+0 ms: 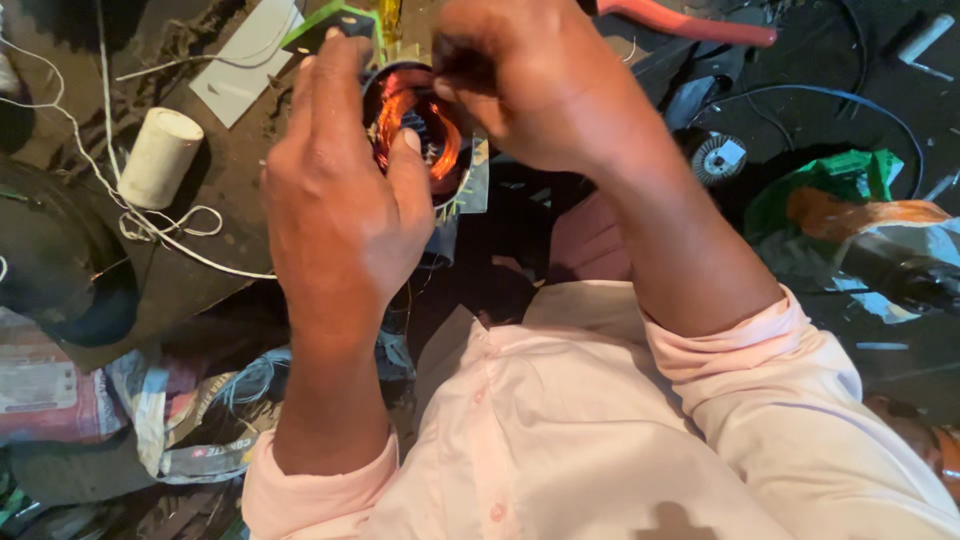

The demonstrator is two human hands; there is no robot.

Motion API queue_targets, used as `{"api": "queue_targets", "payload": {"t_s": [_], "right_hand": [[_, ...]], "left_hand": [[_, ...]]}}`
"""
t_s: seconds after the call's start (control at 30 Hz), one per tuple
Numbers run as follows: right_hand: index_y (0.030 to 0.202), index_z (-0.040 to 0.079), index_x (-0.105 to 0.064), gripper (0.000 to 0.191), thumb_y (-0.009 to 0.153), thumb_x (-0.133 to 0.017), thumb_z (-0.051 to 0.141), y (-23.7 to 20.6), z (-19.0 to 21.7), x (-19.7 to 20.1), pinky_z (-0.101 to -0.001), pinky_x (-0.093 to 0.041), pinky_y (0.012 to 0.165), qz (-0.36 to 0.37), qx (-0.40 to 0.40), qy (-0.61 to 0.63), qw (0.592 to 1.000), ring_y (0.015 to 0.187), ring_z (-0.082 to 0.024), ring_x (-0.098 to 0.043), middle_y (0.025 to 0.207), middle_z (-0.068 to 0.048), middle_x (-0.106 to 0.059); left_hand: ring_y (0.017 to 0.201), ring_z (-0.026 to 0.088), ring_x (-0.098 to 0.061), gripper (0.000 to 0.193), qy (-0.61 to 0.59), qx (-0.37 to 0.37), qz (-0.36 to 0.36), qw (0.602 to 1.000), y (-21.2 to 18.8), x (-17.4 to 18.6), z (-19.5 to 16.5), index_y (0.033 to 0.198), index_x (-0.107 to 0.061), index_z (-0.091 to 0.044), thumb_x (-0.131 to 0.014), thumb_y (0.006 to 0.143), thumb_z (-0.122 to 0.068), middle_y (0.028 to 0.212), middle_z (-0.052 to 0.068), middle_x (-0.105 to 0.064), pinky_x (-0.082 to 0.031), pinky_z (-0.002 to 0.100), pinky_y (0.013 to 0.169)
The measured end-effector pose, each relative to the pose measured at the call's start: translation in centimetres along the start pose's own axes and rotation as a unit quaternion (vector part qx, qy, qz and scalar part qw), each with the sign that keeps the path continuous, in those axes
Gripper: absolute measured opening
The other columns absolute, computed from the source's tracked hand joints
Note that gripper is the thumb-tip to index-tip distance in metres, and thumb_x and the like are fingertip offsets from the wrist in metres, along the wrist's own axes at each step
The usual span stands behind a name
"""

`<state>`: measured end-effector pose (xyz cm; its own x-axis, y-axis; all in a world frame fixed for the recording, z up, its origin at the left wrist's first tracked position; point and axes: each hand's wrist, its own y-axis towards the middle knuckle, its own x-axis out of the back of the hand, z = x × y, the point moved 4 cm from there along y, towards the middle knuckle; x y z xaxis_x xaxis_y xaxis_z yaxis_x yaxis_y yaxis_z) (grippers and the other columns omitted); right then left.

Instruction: The person works on an electric motor stator with copper windings at a cluttered workbench. They cut pieces from a gray insulating sheet with scissors, fold and shape the pieces, and press them into the stator slots, at times using a screwdriver on the stator.

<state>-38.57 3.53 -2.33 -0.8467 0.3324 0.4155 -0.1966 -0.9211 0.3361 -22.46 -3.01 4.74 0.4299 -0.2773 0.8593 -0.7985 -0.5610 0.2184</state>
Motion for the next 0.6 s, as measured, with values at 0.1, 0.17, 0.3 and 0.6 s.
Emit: {"api": "queue_targets", "payload": {"t_s": [0.1, 0.17, 0.3, 0.6], "right_hand": [[0.100, 0.000, -0.066, 0.018, 0.095, -0.083, 0.002, 0.2, 0.1, -0.6, -0.0392, -0.052, 0.070, -0.027, 0.012, -0.079, 0.996, 0.081, -0.033, -0.068, 0.090, -0.015, -0.068], [0.099, -0.001, -0.063, 0.023, 0.095, -0.085, 0.005, 0.4, 0.1, -0.6, -0.0395, -0.052, 0.069, -0.024, 0.013, -0.073, 0.997, 0.080, -0.032, -0.067, 0.087, -0.015, -0.066], [0.101, 0.000, -0.064, 0.019, 0.094, -0.082, 0.001, -0.1, 0.0, -0.3, -0.0367, -0.052, 0.068, -0.020, -0.009, -0.042, 0.999, 0.079, -0.028, -0.069, 0.087, -0.014, -0.067], [0.098, -0.003, -0.059, 0.011, 0.099, -0.070, -0.007, -1.3, -0.9, -2.1, -0.0244, -0.056, 0.067, -0.006, -0.220, 0.245, 0.944, 0.076, -0.007, -0.066, 0.083, -0.004, -0.068]], "left_hand": [[0.116, 0.049, -0.064, 0.049, -0.022, 0.019, 0.008, 1.000, 0.1, 0.2, 0.6, 0.141, -0.047, 0.004, -0.066, 0.096, 0.000, 0.130, 0.028, -0.063, -0.052, 0.051, 0.102], [0.117, 0.047, -0.065, 0.047, -0.019, 0.023, 0.010, 1.000, 0.0, 0.3, 0.8, 0.140, -0.047, 0.004, -0.066, 0.097, -0.001, 0.131, 0.027, -0.063, -0.053, 0.048, 0.102], [0.119, 0.045, -0.066, 0.047, -0.039, 0.028, 0.014, 0.999, -0.2, 0.2, 1.3, 0.142, -0.046, 0.004, -0.063, 0.098, 0.001, 0.132, 0.026, -0.064, -0.054, 0.046, 0.103], [0.122, 0.048, -0.062, 0.048, -0.024, 0.045, 0.000, 0.999, -0.5, 0.1, 1.4, 0.140, -0.048, 0.002, -0.066, 0.096, -0.001, 0.133, 0.029, -0.060, -0.051, 0.048, 0.107]]}}
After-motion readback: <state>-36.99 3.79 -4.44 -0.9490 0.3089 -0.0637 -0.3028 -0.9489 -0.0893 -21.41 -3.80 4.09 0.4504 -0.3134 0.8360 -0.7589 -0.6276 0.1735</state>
